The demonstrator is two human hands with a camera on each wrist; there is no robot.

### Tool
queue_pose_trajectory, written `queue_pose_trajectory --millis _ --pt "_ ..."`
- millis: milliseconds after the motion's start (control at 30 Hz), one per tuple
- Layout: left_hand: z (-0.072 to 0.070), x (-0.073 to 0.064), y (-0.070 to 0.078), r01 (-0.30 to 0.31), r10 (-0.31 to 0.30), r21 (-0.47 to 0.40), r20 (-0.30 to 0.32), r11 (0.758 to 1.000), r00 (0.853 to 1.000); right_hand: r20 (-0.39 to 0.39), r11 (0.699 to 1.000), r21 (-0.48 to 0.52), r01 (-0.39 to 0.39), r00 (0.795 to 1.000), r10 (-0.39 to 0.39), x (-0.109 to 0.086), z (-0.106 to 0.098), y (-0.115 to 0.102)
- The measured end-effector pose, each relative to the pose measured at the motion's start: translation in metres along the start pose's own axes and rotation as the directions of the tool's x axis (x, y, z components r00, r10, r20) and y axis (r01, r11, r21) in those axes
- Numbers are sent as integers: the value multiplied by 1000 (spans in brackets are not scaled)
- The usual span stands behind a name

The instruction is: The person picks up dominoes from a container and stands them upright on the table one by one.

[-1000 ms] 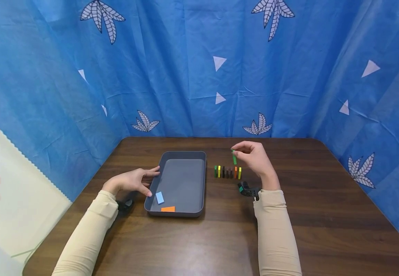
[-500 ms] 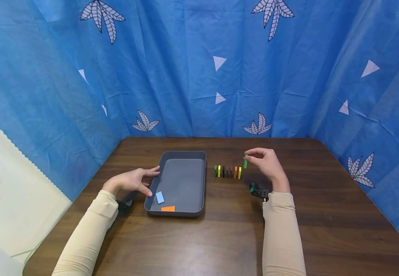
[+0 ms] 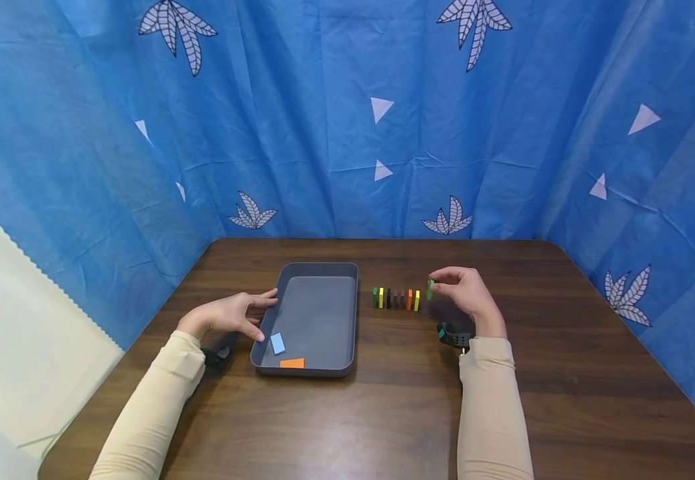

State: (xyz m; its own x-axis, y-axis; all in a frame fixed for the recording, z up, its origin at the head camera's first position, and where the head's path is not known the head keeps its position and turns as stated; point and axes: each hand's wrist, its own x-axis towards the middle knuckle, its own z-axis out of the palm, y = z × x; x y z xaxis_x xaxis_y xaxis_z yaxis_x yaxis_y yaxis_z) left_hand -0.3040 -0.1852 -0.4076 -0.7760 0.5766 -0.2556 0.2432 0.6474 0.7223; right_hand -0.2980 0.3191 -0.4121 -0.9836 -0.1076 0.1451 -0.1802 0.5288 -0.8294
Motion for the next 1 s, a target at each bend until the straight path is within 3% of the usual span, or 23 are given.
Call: queue_pose_trajectory --millis 267,1000 --pt "0 -1 1 -3 3 5 -3 1000 1000 49 998 24 -51 998 49 0 7 9" --pt "0 1 -1 6 -6 -1 2 1000 1000 53 999 28 -37 998 36 6 21 26"
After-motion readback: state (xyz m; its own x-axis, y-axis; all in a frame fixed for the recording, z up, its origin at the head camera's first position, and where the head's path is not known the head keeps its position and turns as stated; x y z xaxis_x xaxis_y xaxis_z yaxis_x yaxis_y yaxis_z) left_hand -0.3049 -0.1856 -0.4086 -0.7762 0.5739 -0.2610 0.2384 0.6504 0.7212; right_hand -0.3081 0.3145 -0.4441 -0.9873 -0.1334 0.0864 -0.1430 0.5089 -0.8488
